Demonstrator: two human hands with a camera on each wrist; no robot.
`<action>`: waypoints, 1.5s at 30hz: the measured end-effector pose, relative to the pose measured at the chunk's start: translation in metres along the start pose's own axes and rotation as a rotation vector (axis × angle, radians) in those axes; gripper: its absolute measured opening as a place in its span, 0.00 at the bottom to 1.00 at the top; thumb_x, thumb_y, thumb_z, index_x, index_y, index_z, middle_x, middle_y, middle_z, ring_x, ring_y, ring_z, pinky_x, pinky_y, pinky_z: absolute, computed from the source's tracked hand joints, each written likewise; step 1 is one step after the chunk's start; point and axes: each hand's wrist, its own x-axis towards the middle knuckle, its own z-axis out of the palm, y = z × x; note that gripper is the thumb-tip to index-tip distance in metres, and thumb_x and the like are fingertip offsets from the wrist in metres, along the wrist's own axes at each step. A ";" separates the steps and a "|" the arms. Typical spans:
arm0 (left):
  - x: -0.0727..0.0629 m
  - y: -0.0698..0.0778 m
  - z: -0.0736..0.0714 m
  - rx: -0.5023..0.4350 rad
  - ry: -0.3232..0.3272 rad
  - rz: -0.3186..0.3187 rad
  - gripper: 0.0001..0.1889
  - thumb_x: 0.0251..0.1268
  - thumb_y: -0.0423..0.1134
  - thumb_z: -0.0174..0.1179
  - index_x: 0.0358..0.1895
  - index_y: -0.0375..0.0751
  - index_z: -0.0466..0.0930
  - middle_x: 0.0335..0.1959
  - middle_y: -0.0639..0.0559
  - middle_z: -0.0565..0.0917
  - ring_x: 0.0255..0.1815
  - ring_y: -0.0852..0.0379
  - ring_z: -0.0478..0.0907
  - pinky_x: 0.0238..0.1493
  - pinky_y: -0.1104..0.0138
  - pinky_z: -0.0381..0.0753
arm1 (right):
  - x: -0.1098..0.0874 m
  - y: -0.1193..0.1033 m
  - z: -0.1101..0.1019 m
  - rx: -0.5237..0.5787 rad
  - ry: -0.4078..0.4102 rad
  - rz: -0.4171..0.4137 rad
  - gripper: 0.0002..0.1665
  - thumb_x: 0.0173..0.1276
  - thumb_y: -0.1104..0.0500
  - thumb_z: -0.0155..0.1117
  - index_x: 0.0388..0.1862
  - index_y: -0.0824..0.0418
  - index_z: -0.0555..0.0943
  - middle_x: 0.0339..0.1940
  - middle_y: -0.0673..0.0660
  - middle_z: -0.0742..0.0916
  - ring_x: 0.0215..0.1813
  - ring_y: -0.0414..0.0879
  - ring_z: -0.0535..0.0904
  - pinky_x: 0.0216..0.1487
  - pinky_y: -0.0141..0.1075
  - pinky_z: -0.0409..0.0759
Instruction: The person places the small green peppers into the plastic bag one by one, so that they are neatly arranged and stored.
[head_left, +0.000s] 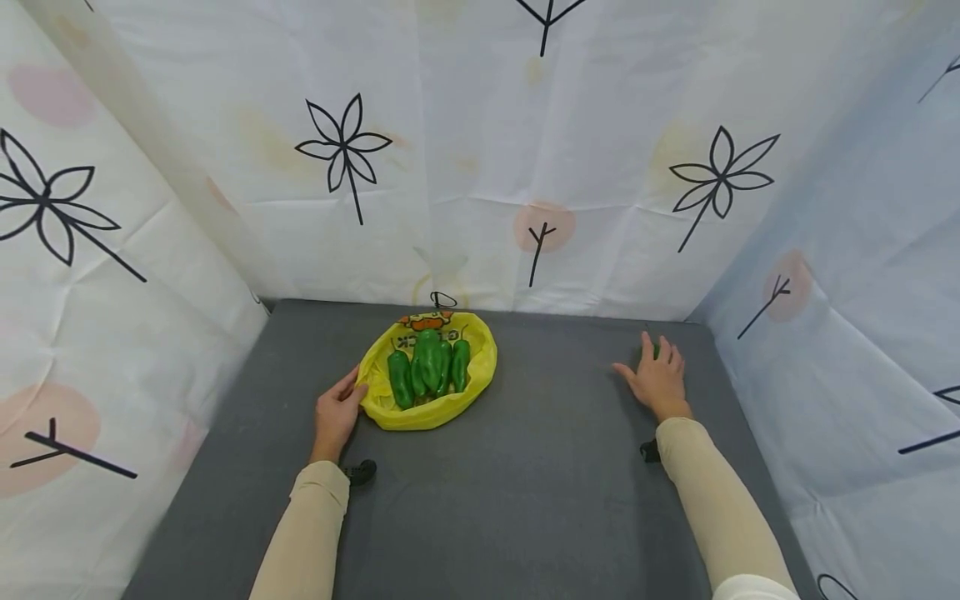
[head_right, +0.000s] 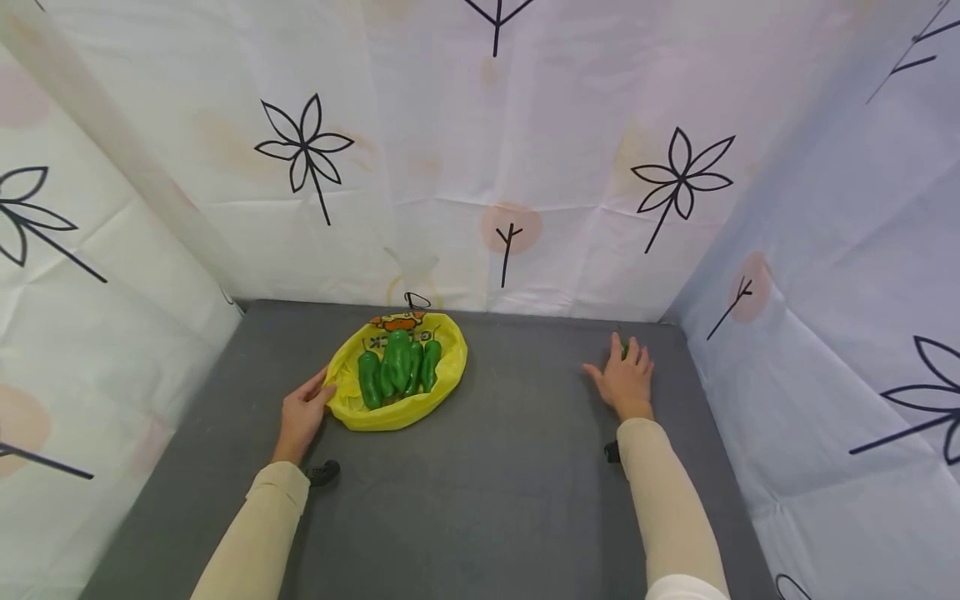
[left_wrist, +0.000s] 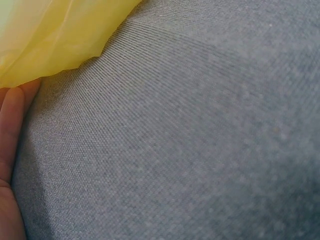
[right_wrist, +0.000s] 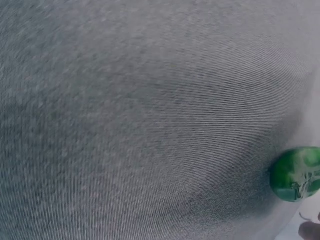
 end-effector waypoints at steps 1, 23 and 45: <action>0.000 0.000 0.000 -0.005 -0.001 -0.004 0.25 0.74 0.49 0.61 0.73 0.62 0.73 0.69 0.48 0.80 0.64 0.51 0.79 0.38 0.83 0.77 | 0.000 0.002 0.000 0.010 -0.008 0.002 0.55 0.79 0.37 0.52 0.84 0.69 0.40 0.79 0.83 0.47 0.79 0.80 0.42 0.76 0.71 0.47; 0.000 -0.003 -0.003 -0.020 -0.023 0.028 0.25 0.75 0.52 0.60 0.73 0.64 0.73 0.69 0.50 0.80 0.64 0.53 0.78 0.40 0.82 0.78 | 0.001 0.007 -0.003 0.240 -0.054 0.158 0.43 0.83 0.57 0.49 0.82 0.73 0.41 0.74 0.86 0.59 0.73 0.80 0.56 0.71 0.69 0.62; 0.001 -0.005 -0.003 -0.013 -0.032 0.042 0.25 0.74 0.52 0.60 0.73 0.65 0.72 0.69 0.50 0.80 0.64 0.52 0.79 0.40 0.83 0.78 | 0.005 -0.022 0.001 0.377 -0.048 0.160 0.47 0.74 0.56 0.52 0.83 0.71 0.44 0.72 0.81 0.67 0.69 0.73 0.68 0.65 0.64 0.72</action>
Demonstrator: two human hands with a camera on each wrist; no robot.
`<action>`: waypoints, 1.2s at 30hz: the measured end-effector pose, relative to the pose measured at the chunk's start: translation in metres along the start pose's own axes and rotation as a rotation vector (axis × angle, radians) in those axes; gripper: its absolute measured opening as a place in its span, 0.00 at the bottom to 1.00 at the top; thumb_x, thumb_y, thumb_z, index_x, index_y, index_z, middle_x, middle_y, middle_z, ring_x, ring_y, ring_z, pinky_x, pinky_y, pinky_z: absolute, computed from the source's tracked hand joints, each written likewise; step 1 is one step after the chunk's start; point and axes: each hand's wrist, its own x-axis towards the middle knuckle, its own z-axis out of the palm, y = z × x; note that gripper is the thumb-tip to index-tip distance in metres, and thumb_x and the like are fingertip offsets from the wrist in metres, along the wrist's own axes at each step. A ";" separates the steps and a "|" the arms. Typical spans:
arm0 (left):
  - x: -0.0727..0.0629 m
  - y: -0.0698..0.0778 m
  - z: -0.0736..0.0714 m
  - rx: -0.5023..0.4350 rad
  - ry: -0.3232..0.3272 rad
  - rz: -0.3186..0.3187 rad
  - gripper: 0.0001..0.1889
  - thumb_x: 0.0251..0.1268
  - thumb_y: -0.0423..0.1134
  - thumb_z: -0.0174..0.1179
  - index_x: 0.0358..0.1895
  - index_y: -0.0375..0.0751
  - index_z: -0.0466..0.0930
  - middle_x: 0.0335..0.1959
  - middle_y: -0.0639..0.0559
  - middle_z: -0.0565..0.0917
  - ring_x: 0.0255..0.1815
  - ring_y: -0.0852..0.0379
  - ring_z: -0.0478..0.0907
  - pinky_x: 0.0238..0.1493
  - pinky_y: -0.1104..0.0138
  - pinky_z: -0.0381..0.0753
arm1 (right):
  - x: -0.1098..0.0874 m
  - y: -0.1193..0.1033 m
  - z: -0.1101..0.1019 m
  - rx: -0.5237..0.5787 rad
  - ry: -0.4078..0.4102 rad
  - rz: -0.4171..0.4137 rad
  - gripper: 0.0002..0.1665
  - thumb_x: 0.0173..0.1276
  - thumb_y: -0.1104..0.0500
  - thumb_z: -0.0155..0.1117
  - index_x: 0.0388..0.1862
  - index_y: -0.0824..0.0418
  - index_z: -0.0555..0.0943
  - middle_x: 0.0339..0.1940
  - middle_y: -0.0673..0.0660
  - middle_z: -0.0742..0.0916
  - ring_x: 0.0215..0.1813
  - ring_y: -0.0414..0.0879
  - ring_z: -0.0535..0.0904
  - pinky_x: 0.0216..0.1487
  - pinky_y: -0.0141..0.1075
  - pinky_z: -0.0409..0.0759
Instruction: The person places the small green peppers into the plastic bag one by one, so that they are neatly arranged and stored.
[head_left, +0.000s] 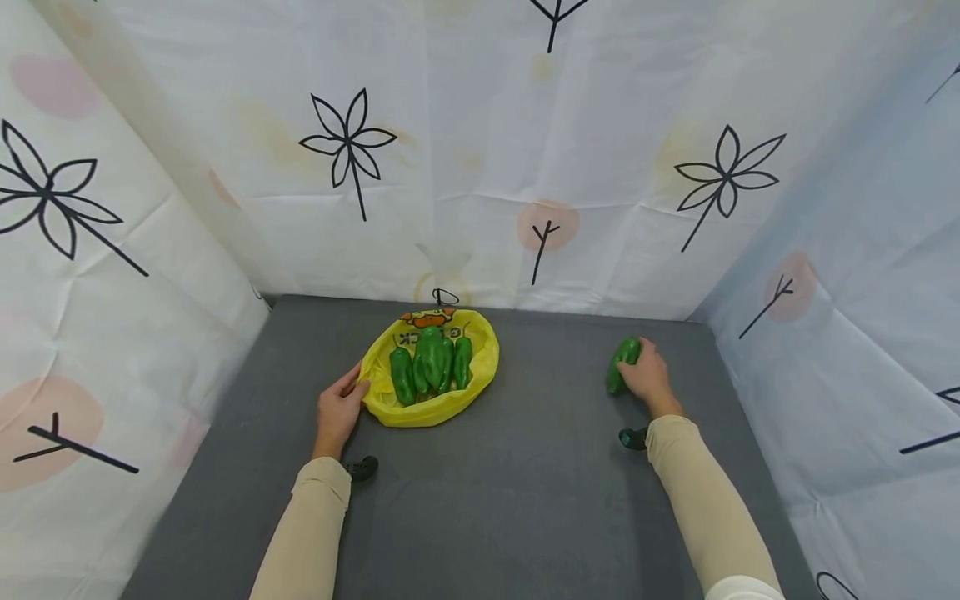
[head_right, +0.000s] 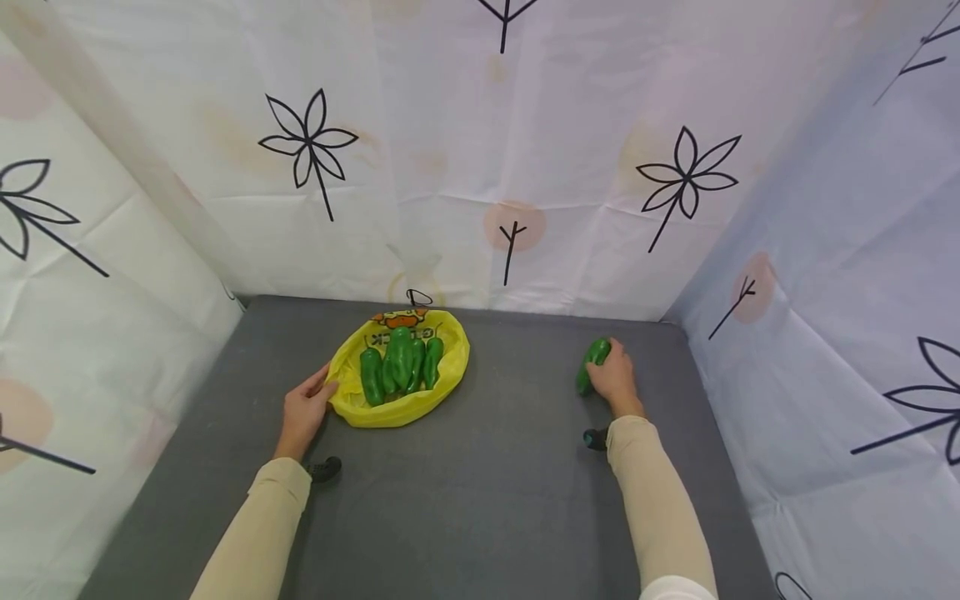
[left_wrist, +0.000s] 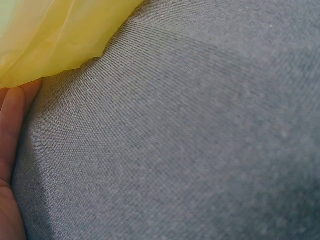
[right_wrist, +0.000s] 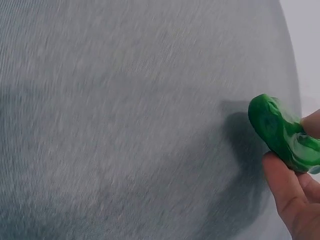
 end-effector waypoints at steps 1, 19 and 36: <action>0.000 0.000 0.000 -0.001 -0.001 0.000 0.25 0.74 0.52 0.60 0.73 0.65 0.72 0.69 0.49 0.80 0.64 0.52 0.79 0.40 0.83 0.78 | 0.000 -0.002 0.001 0.002 0.001 -0.013 0.47 0.75 0.56 0.52 0.83 0.70 0.44 0.72 0.81 0.67 0.69 0.73 0.68 0.65 0.63 0.73; 0.000 0.001 0.001 -0.007 -0.005 -0.009 0.25 0.75 0.49 0.60 0.73 0.65 0.72 0.69 0.48 0.80 0.64 0.50 0.79 0.39 0.82 0.77 | -0.001 -0.044 0.013 0.122 -0.007 -0.106 0.47 0.76 0.52 0.58 0.84 0.64 0.47 0.70 0.75 0.71 0.66 0.68 0.73 0.59 0.59 0.78; 0.001 0.001 0.000 0.008 0.004 -0.010 0.25 0.74 0.50 0.61 0.72 0.65 0.74 0.67 0.49 0.82 0.61 0.51 0.80 0.39 0.81 0.77 | -0.003 -0.077 0.024 0.442 -0.064 -0.088 0.49 0.73 0.55 0.64 0.84 0.57 0.49 0.67 0.72 0.73 0.46 0.61 0.85 0.53 0.57 0.85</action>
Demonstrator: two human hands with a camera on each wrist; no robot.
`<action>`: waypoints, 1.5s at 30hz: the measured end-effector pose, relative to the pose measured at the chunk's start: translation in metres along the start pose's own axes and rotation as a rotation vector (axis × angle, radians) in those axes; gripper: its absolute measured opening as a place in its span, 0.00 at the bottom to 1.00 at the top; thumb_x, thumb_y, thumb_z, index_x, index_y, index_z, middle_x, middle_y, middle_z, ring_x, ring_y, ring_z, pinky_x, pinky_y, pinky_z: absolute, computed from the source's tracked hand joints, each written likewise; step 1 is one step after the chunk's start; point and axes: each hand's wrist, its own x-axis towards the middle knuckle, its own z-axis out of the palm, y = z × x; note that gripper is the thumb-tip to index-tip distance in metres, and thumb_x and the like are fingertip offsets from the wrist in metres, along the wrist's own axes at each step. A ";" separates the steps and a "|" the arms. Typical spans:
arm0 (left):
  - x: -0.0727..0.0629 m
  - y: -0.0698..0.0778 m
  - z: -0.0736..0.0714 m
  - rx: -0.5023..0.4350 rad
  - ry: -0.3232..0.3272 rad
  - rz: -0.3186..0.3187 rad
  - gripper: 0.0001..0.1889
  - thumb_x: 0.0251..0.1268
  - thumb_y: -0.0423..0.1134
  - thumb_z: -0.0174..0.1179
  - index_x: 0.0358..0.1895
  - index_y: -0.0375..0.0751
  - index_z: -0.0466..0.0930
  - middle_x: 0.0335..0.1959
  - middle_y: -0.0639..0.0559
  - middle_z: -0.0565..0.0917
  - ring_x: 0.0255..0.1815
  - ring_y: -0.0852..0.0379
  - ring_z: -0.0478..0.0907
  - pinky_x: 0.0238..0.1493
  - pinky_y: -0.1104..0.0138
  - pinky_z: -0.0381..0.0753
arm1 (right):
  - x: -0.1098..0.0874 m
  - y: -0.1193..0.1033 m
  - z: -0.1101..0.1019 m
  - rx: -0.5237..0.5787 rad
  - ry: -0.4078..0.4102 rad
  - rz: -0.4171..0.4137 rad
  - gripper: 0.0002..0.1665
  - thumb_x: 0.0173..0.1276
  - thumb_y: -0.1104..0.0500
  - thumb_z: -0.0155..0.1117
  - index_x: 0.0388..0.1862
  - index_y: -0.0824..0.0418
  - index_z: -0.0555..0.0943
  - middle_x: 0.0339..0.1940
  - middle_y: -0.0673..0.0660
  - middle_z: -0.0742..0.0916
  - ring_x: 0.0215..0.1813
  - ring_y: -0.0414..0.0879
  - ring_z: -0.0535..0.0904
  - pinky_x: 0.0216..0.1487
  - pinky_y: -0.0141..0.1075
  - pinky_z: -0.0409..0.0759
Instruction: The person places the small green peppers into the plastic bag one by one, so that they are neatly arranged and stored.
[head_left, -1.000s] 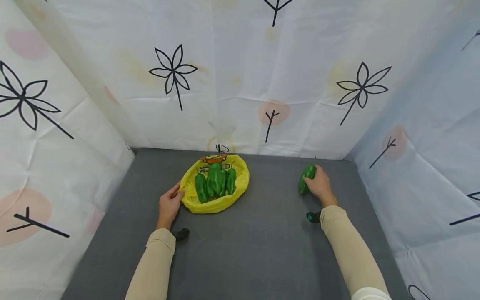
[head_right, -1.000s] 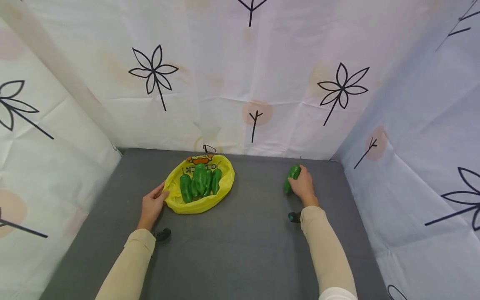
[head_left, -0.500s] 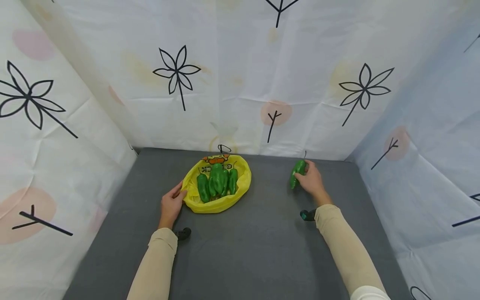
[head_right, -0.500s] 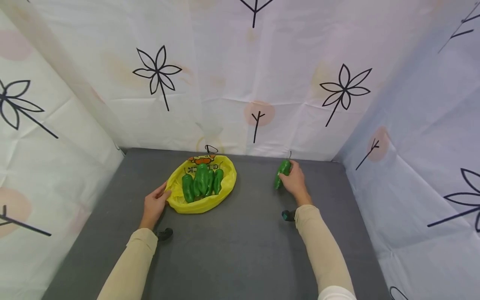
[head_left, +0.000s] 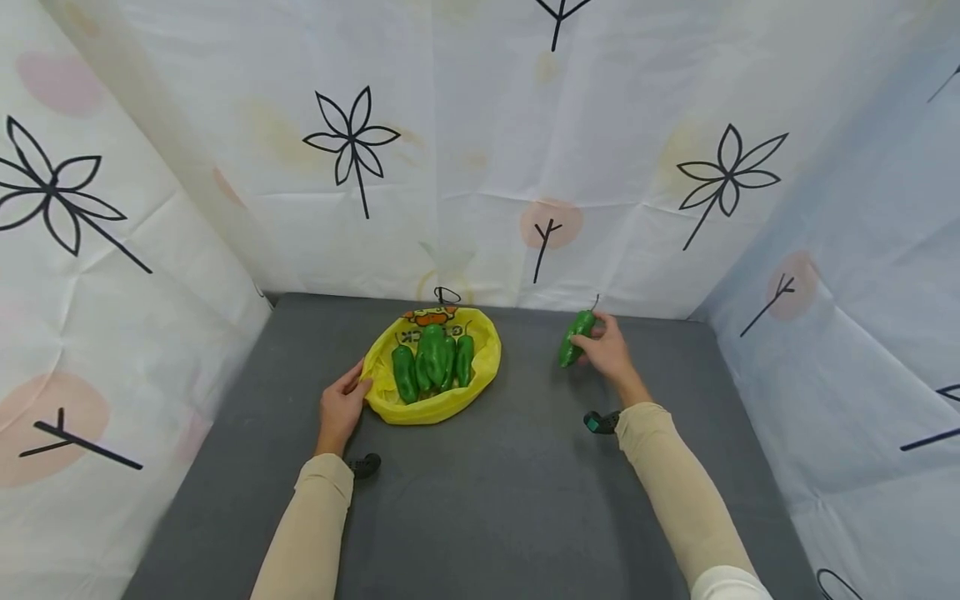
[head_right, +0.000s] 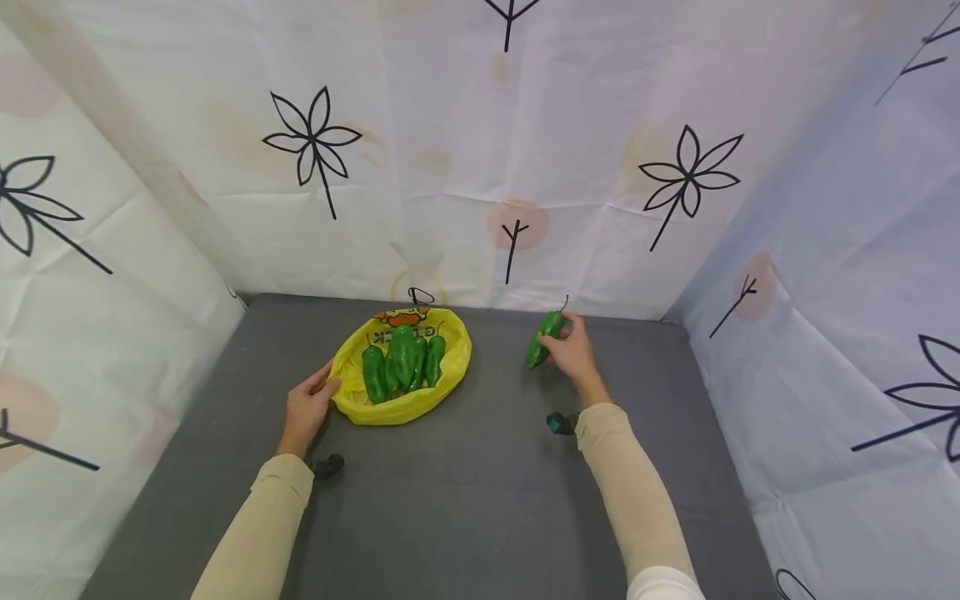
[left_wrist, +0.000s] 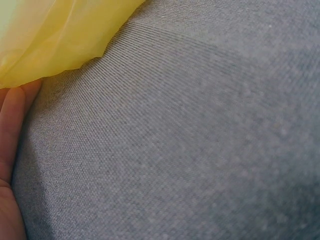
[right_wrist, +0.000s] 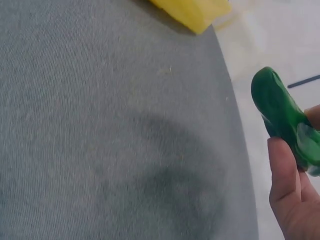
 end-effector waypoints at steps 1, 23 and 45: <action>0.000 0.000 0.000 0.004 0.001 0.002 0.25 0.74 0.50 0.61 0.72 0.65 0.73 0.68 0.48 0.81 0.61 0.51 0.80 0.39 0.81 0.77 | 0.000 -0.002 0.002 0.022 -0.004 0.003 0.49 0.72 0.56 0.64 0.84 0.57 0.50 0.67 0.72 0.73 0.44 0.59 0.85 0.54 0.58 0.84; -0.001 0.000 -0.001 -0.009 -0.001 -0.013 0.25 0.74 0.51 0.61 0.72 0.66 0.73 0.67 0.49 0.82 0.59 0.54 0.80 0.40 0.81 0.78 | -0.008 -0.025 0.031 0.086 -0.115 -0.051 0.45 0.71 0.60 0.66 0.82 0.55 0.55 0.66 0.71 0.74 0.45 0.54 0.85 0.52 0.60 0.84; -0.001 -0.001 0.001 0.011 0.019 0.005 0.24 0.74 0.51 0.61 0.72 0.66 0.74 0.66 0.50 0.83 0.56 0.58 0.81 0.40 0.81 0.78 | -0.020 -0.054 0.066 0.145 -0.246 -0.070 0.47 0.72 0.57 0.68 0.83 0.51 0.55 0.71 0.69 0.76 0.56 0.61 0.84 0.49 0.49 0.88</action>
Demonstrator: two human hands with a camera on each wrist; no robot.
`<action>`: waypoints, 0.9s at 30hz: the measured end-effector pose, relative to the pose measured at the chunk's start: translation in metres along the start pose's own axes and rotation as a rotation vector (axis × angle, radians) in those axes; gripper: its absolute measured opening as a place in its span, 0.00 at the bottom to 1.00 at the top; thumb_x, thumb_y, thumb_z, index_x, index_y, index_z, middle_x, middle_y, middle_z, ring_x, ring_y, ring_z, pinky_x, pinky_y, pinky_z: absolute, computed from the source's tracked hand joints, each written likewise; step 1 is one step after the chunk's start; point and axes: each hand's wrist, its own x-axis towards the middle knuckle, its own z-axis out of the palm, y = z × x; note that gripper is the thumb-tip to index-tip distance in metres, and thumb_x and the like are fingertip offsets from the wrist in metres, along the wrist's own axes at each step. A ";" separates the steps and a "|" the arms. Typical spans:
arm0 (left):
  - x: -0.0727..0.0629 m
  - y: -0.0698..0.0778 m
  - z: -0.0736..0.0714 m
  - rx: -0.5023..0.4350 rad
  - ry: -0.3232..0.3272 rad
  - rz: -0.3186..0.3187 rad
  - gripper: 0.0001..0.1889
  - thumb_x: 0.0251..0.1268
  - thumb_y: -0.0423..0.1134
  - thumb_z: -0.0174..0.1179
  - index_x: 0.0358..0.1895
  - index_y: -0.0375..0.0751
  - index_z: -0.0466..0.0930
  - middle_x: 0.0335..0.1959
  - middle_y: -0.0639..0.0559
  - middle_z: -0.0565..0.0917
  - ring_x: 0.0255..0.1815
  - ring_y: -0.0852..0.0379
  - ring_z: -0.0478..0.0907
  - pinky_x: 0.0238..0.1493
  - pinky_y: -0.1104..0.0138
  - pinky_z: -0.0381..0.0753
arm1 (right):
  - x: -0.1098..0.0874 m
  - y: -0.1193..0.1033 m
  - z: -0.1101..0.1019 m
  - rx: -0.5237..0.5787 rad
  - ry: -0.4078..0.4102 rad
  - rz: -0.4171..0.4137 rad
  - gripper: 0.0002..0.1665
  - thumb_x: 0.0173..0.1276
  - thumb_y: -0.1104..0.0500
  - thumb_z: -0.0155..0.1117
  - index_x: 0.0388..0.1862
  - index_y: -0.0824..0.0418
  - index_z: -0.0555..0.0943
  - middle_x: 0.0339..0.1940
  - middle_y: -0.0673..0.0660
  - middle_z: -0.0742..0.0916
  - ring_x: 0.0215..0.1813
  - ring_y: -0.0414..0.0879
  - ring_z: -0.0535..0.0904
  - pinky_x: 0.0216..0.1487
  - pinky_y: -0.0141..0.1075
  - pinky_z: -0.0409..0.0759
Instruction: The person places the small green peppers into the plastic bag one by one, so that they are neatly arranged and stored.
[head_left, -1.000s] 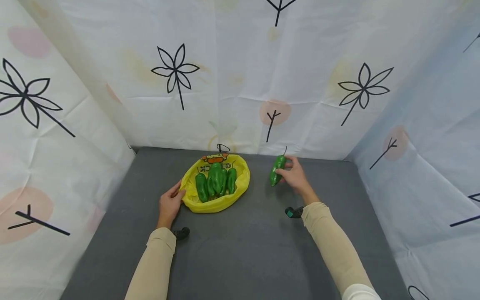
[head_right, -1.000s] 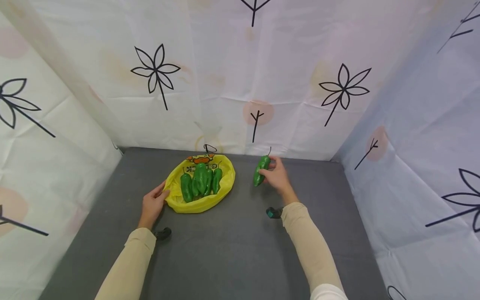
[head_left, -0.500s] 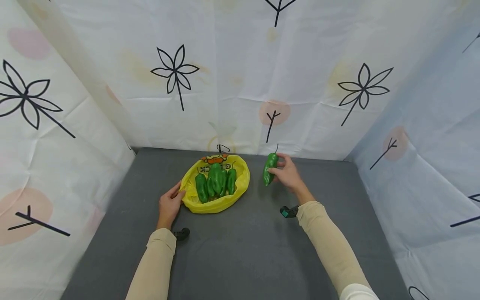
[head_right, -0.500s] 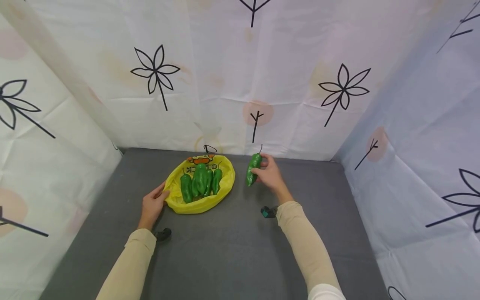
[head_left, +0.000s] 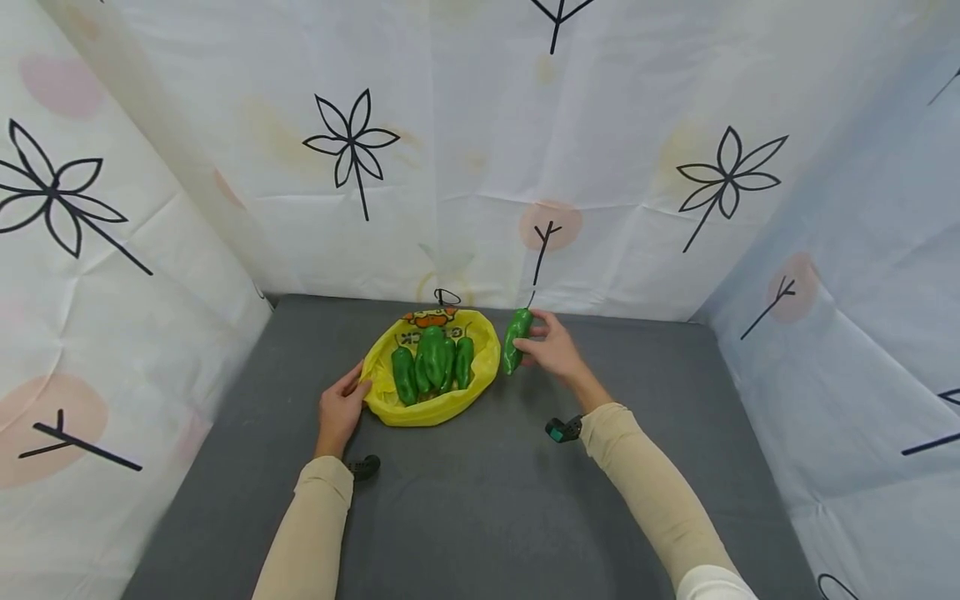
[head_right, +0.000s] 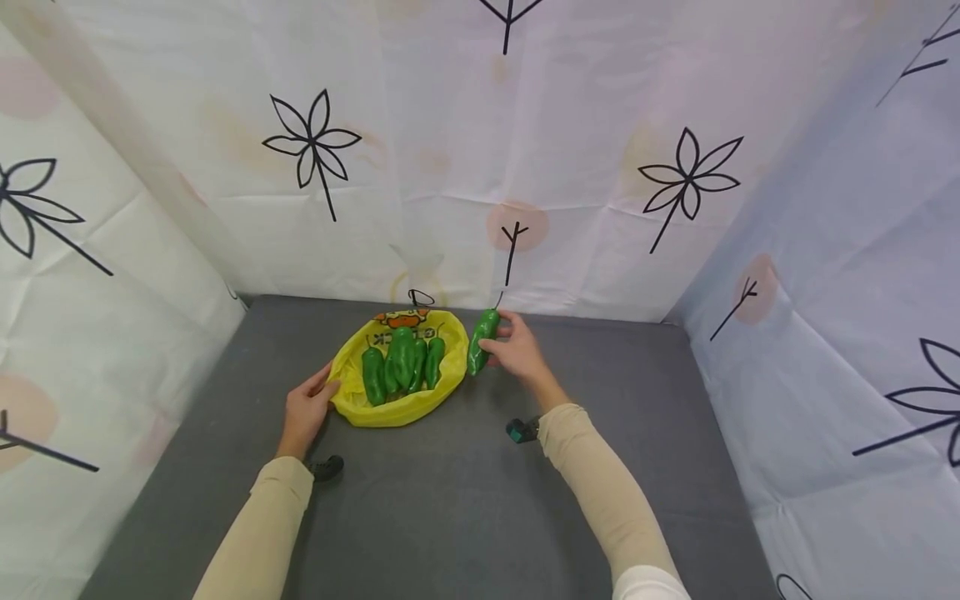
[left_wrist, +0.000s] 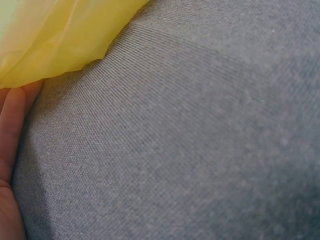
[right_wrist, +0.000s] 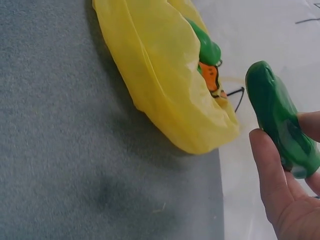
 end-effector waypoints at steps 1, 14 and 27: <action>0.000 0.000 0.000 0.001 -0.001 0.001 0.24 0.74 0.51 0.61 0.72 0.66 0.74 0.66 0.50 0.83 0.55 0.59 0.80 0.40 0.81 0.78 | 0.000 -0.001 0.002 0.004 -0.001 -0.003 0.47 0.72 0.57 0.68 0.83 0.51 0.55 0.70 0.69 0.76 0.56 0.62 0.84 0.50 0.49 0.87; 0.000 0.000 0.000 -0.003 0.008 0.010 0.24 0.73 0.50 0.62 0.71 0.66 0.75 0.64 0.49 0.84 0.45 0.72 0.78 0.39 0.82 0.78 | 0.012 -0.019 0.026 -0.027 -0.045 -0.027 0.45 0.69 0.56 0.71 0.80 0.49 0.60 0.64 0.64 0.79 0.52 0.57 0.87 0.43 0.44 0.89; 0.000 -0.001 0.001 -0.011 -0.002 0.004 0.24 0.74 0.50 0.61 0.71 0.66 0.74 0.65 0.49 0.83 0.49 0.66 0.80 0.40 0.82 0.78 | 0.019 -0.024 0.047 -0.003 -0.085 -0.004 0.46 0.69 0.58 0.71 0.81 0.50 0.59 0.68 0.65 0.78 0.54 0.59 0.86 0.51 0.57 0.86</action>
